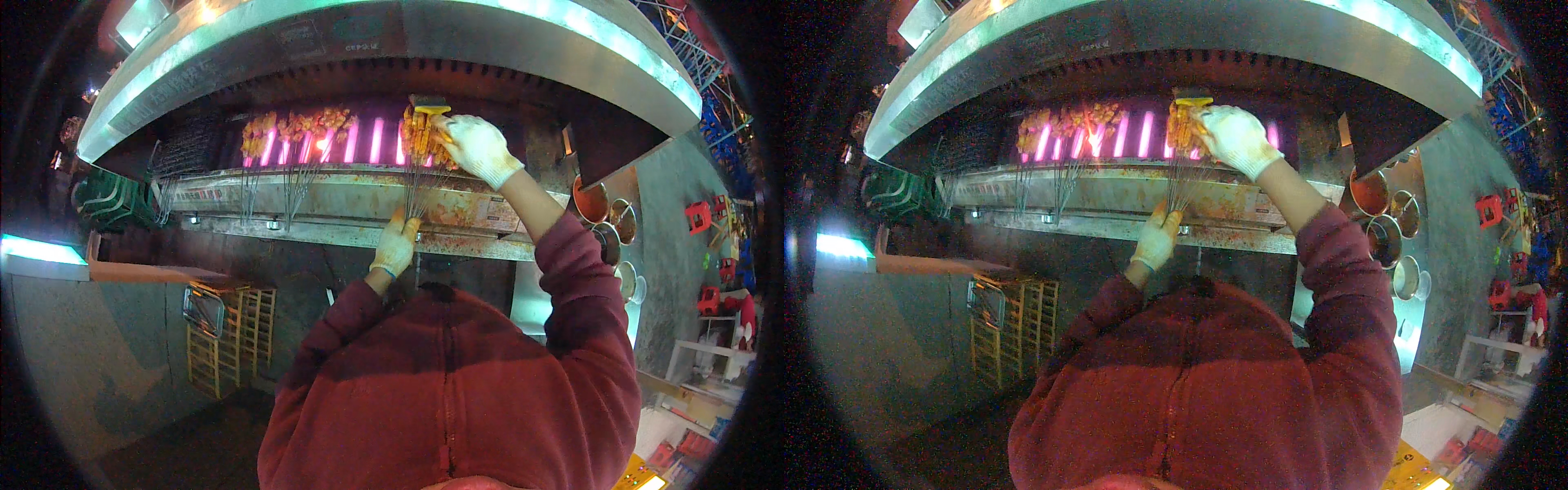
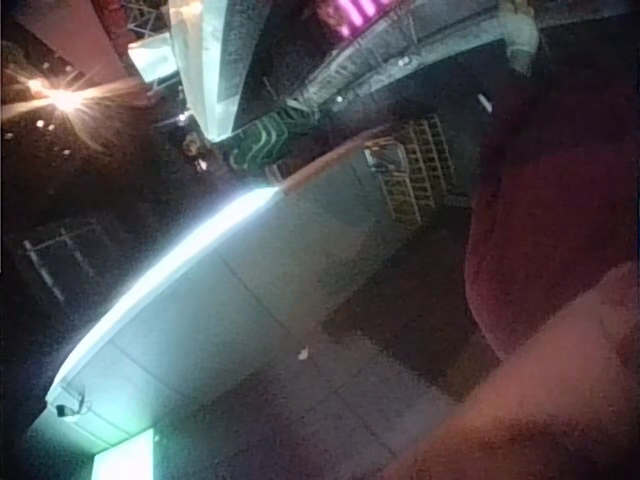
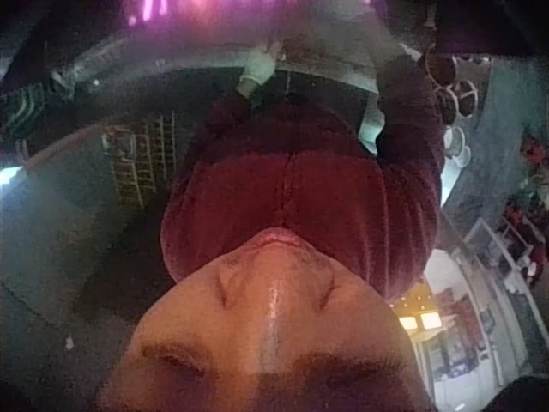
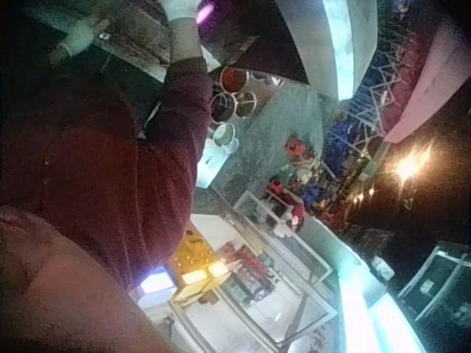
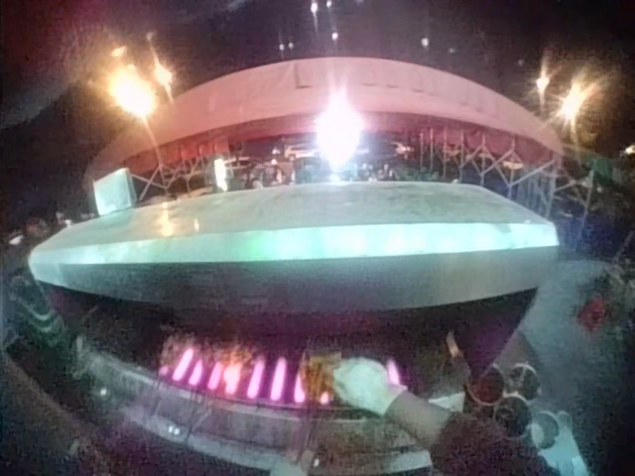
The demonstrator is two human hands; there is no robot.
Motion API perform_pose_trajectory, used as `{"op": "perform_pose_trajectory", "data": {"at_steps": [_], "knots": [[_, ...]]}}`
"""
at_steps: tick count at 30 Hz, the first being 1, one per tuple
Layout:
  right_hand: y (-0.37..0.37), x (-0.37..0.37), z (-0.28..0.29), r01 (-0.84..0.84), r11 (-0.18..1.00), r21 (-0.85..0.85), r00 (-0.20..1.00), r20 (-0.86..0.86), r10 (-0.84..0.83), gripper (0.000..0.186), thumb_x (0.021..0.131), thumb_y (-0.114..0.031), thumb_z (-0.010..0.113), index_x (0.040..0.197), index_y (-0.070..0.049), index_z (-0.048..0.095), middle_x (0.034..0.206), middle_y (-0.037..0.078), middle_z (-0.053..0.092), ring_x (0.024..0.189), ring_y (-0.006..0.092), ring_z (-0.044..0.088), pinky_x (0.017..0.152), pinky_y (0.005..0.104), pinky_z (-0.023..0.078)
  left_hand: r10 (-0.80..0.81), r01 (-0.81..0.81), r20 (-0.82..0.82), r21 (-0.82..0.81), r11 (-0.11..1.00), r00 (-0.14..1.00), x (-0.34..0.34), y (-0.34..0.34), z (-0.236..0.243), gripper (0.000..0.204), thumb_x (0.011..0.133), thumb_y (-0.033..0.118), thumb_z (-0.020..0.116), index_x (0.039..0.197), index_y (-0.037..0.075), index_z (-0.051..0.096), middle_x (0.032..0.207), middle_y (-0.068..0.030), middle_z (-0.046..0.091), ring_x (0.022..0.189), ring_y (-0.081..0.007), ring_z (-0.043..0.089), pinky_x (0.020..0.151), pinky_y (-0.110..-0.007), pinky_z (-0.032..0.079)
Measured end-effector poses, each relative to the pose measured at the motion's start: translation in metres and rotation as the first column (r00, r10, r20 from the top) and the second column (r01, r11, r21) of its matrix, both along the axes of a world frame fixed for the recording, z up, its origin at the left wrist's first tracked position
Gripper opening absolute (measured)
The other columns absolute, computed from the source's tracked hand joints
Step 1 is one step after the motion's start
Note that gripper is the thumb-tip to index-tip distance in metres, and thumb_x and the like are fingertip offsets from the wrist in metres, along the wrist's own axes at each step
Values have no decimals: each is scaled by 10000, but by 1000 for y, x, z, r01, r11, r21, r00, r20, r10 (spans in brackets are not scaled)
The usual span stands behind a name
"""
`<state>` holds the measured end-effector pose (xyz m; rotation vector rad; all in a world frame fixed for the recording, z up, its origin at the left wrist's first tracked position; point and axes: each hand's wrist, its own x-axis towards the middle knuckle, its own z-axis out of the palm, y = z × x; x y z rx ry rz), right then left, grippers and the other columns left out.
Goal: The person grills skewers of meat and vegetables on a smokeless barbecue grill. They repeatedly turn the skewers, brush them with sauce, and sprinkle seasoning to cook them evenly.
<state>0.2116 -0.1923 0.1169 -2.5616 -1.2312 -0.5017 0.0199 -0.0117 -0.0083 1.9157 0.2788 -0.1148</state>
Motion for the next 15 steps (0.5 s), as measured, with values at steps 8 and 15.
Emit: {"op": "perform_pose_trajectory", "data": {"at_steps": [8, 15], "knots": [[-33, -69, 12, -43, 991, -127, 981, -193, 18, 400, 973, -381, 570, 1276, -128, 636, 959, 149, 716, 891, 346, 696, 778, 464, 569, 51, -67, 69, 257, 964, 996, -10, -2, 13, 593, 1002, 332, 522, 1476, -3, 396, 1119, -353, 635, 1039, -521, 608, 876, -538, 485], [-43, -77, -45, -73, 997, -14, 995, -65, 72, 338, 942, -342, 619, 1159, -90, 676, 925, 133, 716, 793, 310, 707, 701, 428, 581, -1, 6, -13, 376, 927, 1000, -4, -9, 39, 605, 990, 259, 568, 1503, 1, 377, 1137, -302, 630, 1020, -454, 623, 850, -479, 495]]}}
